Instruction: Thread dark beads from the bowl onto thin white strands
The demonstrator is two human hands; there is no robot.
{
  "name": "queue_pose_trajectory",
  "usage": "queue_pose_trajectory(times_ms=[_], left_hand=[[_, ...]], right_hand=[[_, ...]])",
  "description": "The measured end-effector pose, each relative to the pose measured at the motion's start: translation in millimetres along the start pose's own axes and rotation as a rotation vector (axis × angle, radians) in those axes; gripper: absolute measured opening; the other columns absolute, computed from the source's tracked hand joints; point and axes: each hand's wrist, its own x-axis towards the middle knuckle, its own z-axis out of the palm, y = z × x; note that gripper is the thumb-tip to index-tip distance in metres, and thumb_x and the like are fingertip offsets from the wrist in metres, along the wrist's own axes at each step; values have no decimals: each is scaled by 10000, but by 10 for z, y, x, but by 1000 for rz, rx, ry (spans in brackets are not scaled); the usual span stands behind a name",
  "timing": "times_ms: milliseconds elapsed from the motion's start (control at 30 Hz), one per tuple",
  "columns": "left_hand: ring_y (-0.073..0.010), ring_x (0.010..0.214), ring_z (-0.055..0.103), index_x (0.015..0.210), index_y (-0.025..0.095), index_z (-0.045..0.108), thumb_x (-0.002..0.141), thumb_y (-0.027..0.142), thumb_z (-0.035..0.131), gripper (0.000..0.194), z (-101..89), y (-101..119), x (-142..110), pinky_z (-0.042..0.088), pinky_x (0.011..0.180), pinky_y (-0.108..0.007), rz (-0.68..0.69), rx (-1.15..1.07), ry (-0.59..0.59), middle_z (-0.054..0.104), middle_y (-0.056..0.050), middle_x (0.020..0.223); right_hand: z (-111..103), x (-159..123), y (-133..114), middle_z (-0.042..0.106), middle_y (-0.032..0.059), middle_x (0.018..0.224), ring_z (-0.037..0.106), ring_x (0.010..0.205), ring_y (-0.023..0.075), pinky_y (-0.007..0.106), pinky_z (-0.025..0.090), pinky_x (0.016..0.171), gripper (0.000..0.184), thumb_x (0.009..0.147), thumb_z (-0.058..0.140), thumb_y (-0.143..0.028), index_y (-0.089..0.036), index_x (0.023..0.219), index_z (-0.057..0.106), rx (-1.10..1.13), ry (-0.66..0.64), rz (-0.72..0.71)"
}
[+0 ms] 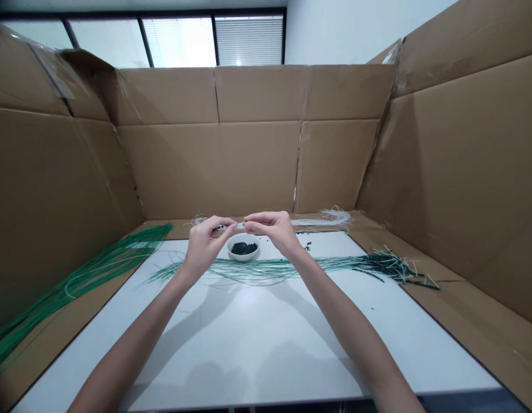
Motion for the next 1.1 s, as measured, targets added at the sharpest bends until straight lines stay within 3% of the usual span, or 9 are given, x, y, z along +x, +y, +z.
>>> queue_pose_trajectory(times_ms=[433, 1100], left_hand=[[-113, 716, 590, 787, 179, 628, 816, 217, 518, 120, -31, 123, -21, 474, 650, -210, 53, -32, 33, 642, -12, 777], [-122, 736, 590, 789, 184, 628, 831, 237, 502, 143, -29, 100, -20, 465, 664, -226, 81, 14, 13, 649, -16, 787]], right_hand=[[-1, -1, 3, 684, 32, 690, 622, 597, 123, 266, 526, 583, 159, 649, 719, -277, -165, 759, 693, 109, -96, -13], [11, -5, -22, 666, 29, 653, 599, 597, 123, 251, 504, 529, 167, 645, 715, -298, -164, 744, 701, 41, -89, -34]])
